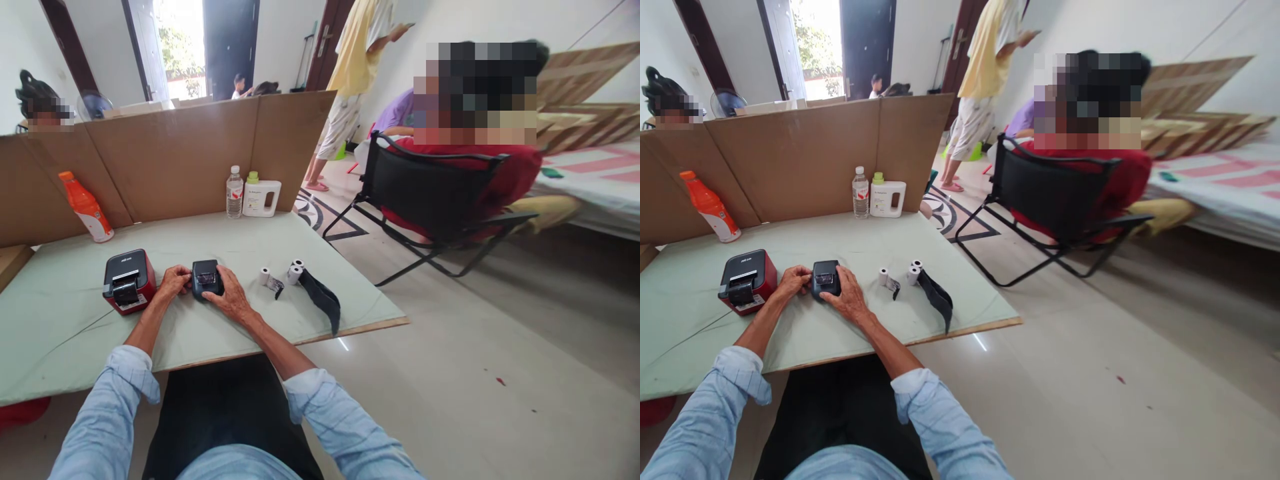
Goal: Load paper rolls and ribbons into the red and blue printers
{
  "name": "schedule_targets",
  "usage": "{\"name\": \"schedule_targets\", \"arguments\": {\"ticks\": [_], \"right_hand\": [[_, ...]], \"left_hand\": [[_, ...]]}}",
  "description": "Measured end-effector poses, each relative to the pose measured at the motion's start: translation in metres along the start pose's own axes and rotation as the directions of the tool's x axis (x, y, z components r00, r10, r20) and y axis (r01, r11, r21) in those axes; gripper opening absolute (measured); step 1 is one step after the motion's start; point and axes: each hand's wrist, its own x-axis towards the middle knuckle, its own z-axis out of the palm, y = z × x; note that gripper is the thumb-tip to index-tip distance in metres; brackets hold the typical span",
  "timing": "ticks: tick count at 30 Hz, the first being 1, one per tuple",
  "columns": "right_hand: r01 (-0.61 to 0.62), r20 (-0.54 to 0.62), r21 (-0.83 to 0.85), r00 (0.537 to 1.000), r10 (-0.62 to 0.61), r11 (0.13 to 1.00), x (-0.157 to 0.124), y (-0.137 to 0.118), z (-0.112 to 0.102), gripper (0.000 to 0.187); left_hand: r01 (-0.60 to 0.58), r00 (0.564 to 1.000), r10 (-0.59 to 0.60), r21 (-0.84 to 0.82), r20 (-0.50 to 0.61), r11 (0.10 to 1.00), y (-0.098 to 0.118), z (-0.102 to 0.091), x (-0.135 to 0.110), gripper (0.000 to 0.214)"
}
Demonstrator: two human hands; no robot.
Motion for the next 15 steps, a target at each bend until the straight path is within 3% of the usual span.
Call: {"name": "schedule_targets", "arguments": {"ticks": [15], "right_hand": [[-0.036,0.018,-0.001,0.999,0.036,0.999,0.004,-0.003,0.004,0.095]], "left_hand": [[0.096,0.993,-0.089,-0.091,0.082,0.991,0.002,-0.009,0.01,0.016]]}}
